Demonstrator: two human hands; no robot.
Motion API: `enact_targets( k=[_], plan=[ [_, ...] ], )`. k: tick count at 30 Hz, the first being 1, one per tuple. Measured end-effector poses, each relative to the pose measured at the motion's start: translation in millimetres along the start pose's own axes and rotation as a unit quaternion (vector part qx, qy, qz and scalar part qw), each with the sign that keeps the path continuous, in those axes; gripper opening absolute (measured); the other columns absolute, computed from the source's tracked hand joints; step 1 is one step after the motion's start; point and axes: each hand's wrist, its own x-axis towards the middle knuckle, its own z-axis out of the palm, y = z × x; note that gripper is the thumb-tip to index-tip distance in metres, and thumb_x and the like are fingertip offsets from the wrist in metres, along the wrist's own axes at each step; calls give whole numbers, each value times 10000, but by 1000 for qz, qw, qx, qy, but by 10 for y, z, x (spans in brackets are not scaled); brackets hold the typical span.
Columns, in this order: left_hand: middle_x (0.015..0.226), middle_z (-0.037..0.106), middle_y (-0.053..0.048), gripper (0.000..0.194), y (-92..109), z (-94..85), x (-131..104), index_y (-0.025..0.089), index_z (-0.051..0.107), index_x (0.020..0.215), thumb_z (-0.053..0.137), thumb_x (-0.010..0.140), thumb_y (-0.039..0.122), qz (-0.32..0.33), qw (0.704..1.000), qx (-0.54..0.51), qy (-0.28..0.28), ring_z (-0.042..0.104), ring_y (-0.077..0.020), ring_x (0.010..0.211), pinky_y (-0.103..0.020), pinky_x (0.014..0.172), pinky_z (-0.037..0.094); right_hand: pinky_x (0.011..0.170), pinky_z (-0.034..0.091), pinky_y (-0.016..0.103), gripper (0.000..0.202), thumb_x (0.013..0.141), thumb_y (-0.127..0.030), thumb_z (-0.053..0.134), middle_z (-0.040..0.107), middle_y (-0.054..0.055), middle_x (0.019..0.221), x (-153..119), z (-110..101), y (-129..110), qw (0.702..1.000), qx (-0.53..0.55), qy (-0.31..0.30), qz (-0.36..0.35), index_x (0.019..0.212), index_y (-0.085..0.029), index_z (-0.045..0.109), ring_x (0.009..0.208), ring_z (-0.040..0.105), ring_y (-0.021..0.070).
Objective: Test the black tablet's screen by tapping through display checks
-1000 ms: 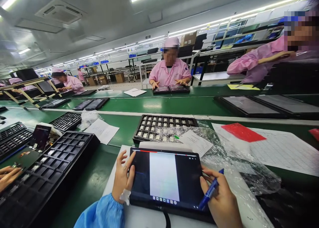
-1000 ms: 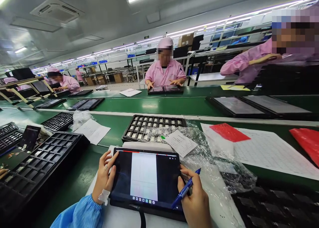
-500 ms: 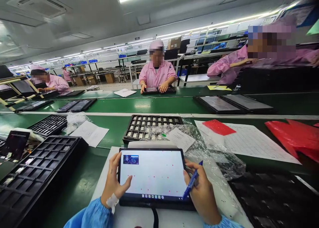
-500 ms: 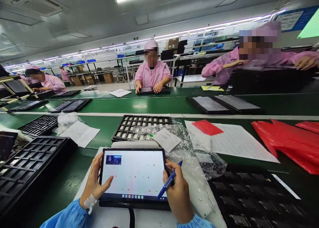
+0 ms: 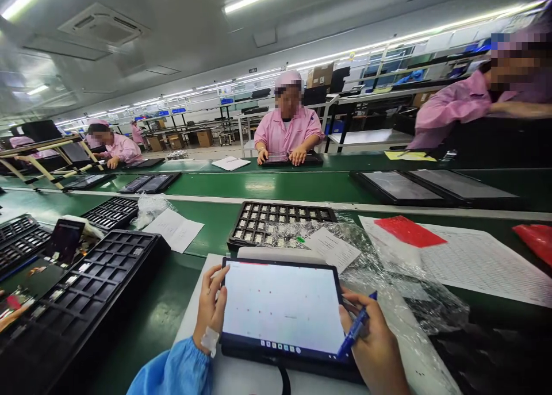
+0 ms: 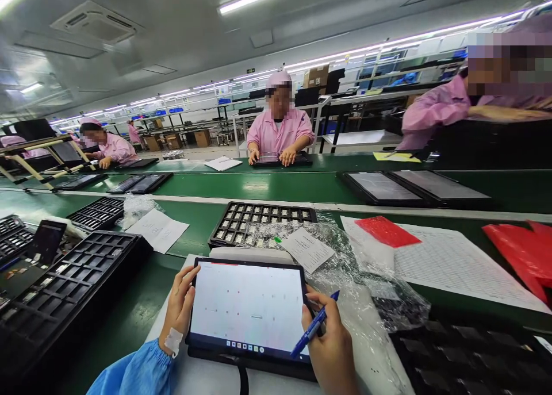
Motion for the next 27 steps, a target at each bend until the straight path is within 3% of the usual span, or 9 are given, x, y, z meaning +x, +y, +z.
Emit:
enact_targets(
  k=[14,22,27],
  plan=[
    [1279,489,-150,594,29,3,4,183,568,1264,301,934,597,-38,999,-11,-20,478,-307,1208,-458,935,465,699,596,367,287,759,-482,528,742,146,998,-17,7,4,999,22,2,-25,914,-240,536,879,722,290],
    [1276,513,-133,541,-35,13,-7,196,557,1273,313,950,555,-17,1000,-8,-11,475,-298,1220,-467,994,412,727,574,400,241,786,-449,527,734,138,1025,-14,13,13,999,29,0,-26,910,-243,543,901,709,299],
    [1289,511,-114,481,-98,5,-9,220,531,1298,306,973,493,2,1000,13,-12,481,-286,1211,-460,998,403,755,573,411,259,728,-404,629,728,114,1032,-23,11,-51,998,56,-13,-27,916,-246,546,893,706,290]
  ],
)
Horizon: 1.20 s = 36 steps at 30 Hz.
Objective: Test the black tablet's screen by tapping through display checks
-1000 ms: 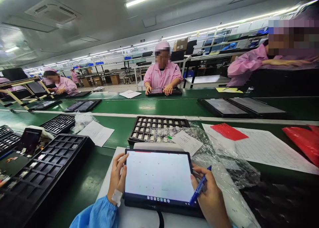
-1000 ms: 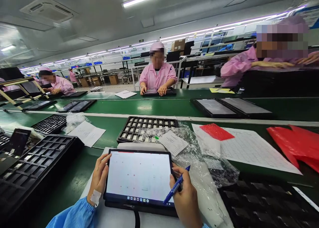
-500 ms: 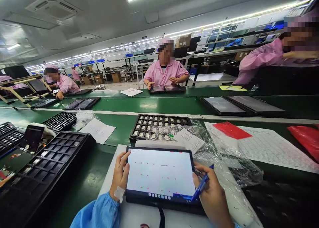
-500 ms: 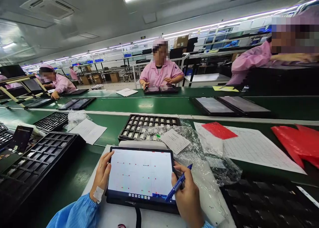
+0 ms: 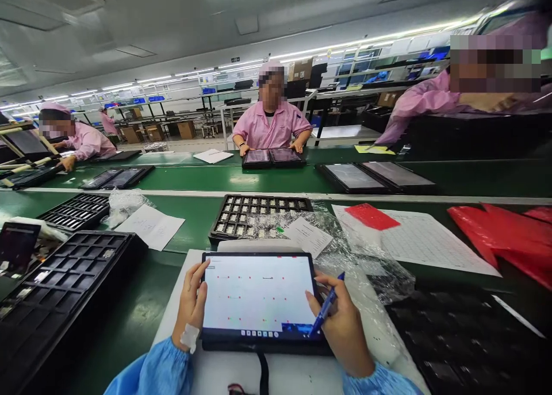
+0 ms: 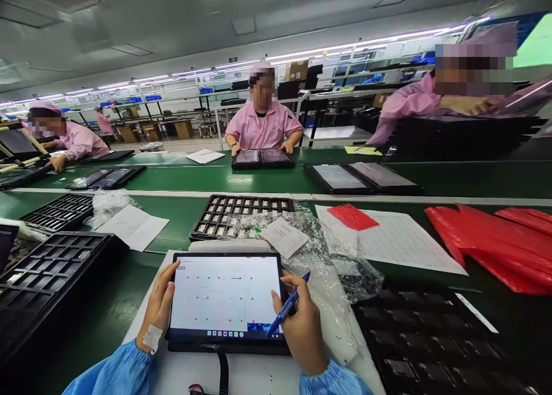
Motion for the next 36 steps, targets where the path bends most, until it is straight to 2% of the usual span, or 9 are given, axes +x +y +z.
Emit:
enact_targets(
  k=[4,8,11,14,19,24,28,32,36],
  plan=[
    [1317,485,-93,434,-44,5,2,252,504,1323,312,985,446,5,1000,7,-12,461,-274,1227,-435,982,411,838,549,454,438,647,-361,715,708,106,1061,10,16,-36,1000,7,-15,0,1029,-239,540,967,680,301],
    [1304,493,-75,426,-34,3,-5,260,541,1290,314,983,450,-8,1000,4,14,448,-277,1231,-434,990,400,914,504,497,385,738,-384,655,693,134,1110,40,14,-16,999,35,7,6,1066,-227,527,1069,640,312],
    [1277,510,-66,428,-38,-10,-1,261,589,1245,325,977,463,-4,1000,10,25,463,-279,1209,-421,977,419,882,531,436,259,863,-428,521,699,128,1108,47,1,21,998,56,17,-1,1033,-233,525,1050,655,271],
    [1265,518,-59,429,-52,-7,6,268,602,1235,325,975,467,2,999,12,32,477,-274,1193,-415,981,427,808,561,372,245,905,-438,483,712,122,1065,30,-4,41,998,61,12,-3,1027,-231,531,1006,671,251],
    [1282,508,-74,426,-64,-1,5,246,577,1261,316,984,436,11,999,13,27,463,-270,1220,-414,1001,422,722,565,345,274,894,-480,501,722,107,1008,13,-2,31,998,65,8,0,1014,-236,539,923,693,255],
    [1321,479,-87,411,-48,-48,3,248,529,1304,315,991,408,21,1000,10,-16,442,-275,1251,-429,1023,397,671,566,338,295,865,-507,524,730,100,940,30,-3,31,998,65,4,7,982,-237,546,884,701,265],
    [1336,473,-101,436,2,-22,0,251,480,1323,338,975,472,8,999,-40,0,490,-278,1186,-443,979,422,678,568,343,316,856,-517,518,724,117,980,35,-5,45,999,51,0,15,988,-231,541,975,679,289],
    [1369,439,-97,496,12,47,-25,289,344,1399,374,956,510,-54,990,-125,34,569,-235,1033,-416,905,464,688,568,359,330,848,-530,511,708,147,1062,32,-9,33,999,42,1,21,981,-228,538,992,674,301],
    [1377,429,-103,514,-20,66,-39,285,340,1410,351,954,522,-56,992,-110,30,553,-254,1079,-432,907,469,721,568,386,338,840,-525,518,719,144,1020,25,-17,-6,999,38,1,27,994,-225,534,926,694,292]
  ],
)
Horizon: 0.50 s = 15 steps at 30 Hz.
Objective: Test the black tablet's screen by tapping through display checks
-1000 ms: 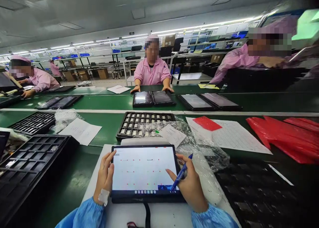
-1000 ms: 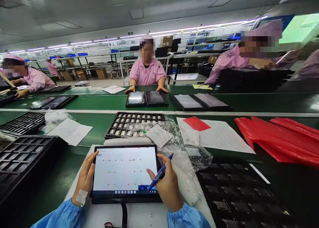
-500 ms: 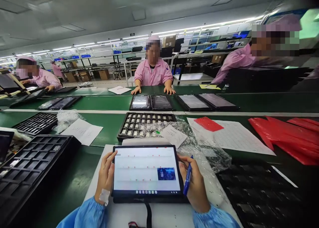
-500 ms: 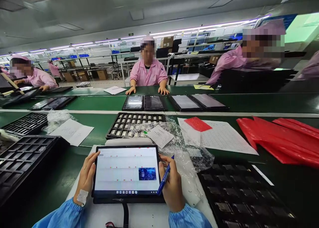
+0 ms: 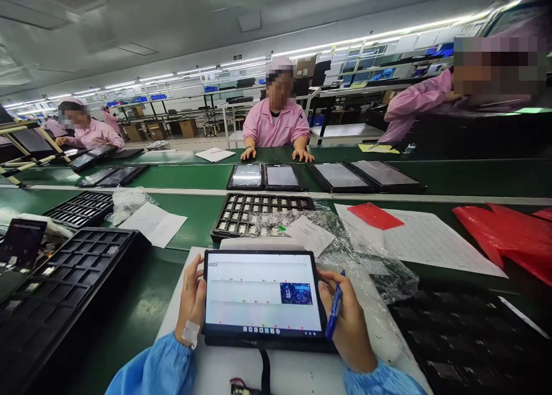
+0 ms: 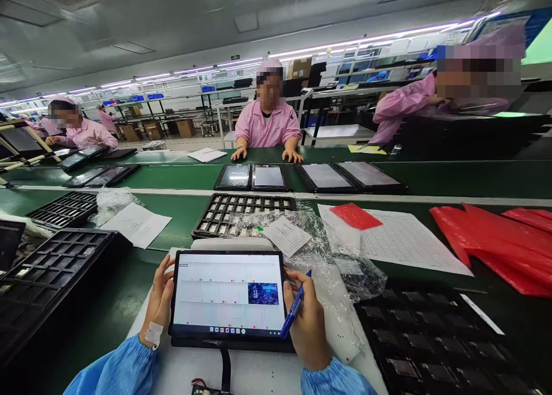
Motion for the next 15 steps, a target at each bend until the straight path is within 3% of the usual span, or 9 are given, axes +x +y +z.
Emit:
enact_targets(
  k=[5,10,15],
  plan=[
    [1307,482,-97,500,-9,-32,19,247,547,1298,290,964,517,48,993,110,-19,456,-286,1236,-453,1023,394,718,574,366,333,843,-521,527,721,129,1002,-7,-8,-33,1000,9,-3,-9,1005,-229,536,965,684,288],
    [1293,503,-96,499,13,-35,19,238,546,1305,281,972,499,55,992,116,-20,475,-276,1221,-431,1012,408,721,572,382,360,831,-545,518,728,130,974,-4,-13,-37,1000,-4,-11,10,1002,-228,534,989,673,309],
    [1300,503,-104,485,26,-42,22,219,535,1308,288,978,474,59,992,113,-25,479,-274,1215,-436,1013,400,720,565,362,346,822,-528,544,704,142,1081,-4,-11,6,1000,4,-2,11,997,-230,541,1032,655,303]
  ],
)
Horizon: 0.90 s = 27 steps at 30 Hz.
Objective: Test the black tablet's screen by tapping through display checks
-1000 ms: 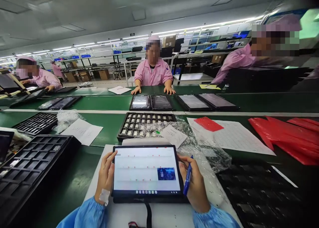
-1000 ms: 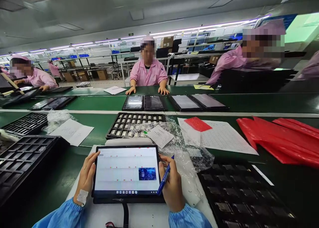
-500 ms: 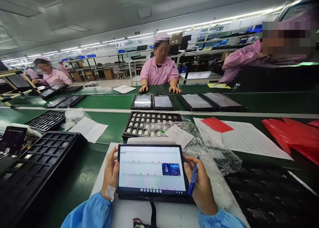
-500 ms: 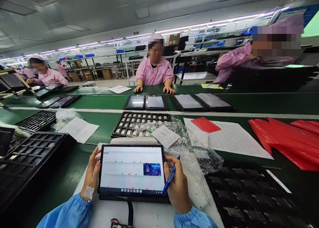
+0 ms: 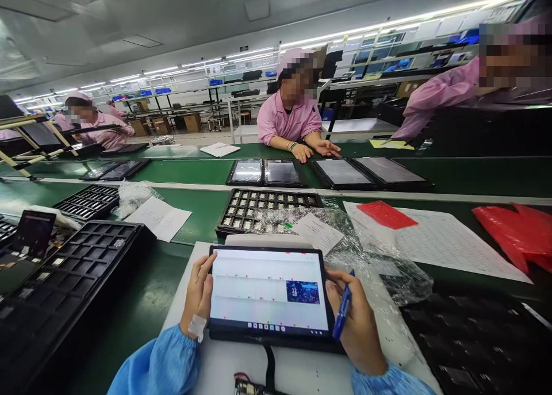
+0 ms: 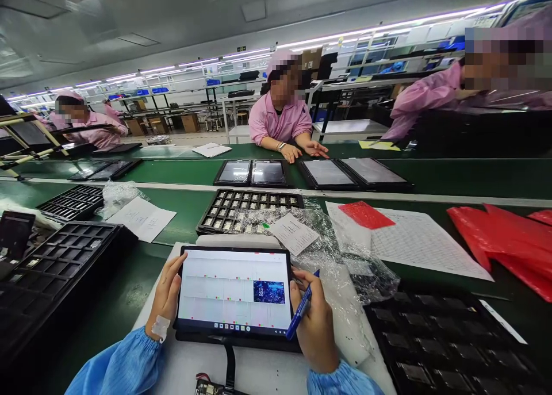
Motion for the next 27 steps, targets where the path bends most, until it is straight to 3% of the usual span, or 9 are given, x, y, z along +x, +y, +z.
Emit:
enact_targets(
  k=[8,11,14,20,27],
  plan=[
    [1277,529,-124,514,101,-37,43,201,536,1286,311,963,531,10,1000,-19,-9,482,-293,1210,-444,1006,397,725,545,363,332,836,-521,534,725,119,1000,-10,3,20,1000,0,2,-3,999,-232,543,921,689,282],
    [1295,504,-131,510,84,-21,30,221,401,1382,335,964,505,-14,998,-65,14,569,-253,1066,-410,883,481,713,539,355,328,840,-520,530,722,117,980,-12,-6,20,1000,-1,-3,-2,1003,-234,534,902,690,272],
    [1250,508,-119,554,45,-5,19,265,277,1435,414,944,481,-54,985,-149,71,599,-195,876,-341,725,515,703,539,353,348,834,-535,528,699,138,1041,-11,-11,16,1000,-2,-8,3,1007,-234,522,929,679,275],
    [1192,518,-96,530,35,2,38,289,323,1404,475,926,459,-47,975,-194,99,584,-166,805,-304,686,504,737,532,389,391,820,-573,515,696,142,1006,2,-8,-13,999,-8,-19,25,1014,-233,509,945,665,291],
    [1246,502,-89,473,12,19,9,294,375,1380,445,943,461,-50,981,-171,76,564,-195,914,-343,765,476,704,539,378,396,803,-570,528,685,157,1037,-1,-7,-40,999,-2,-12,30,1002,-228,511,930,665,291]
  ],
)
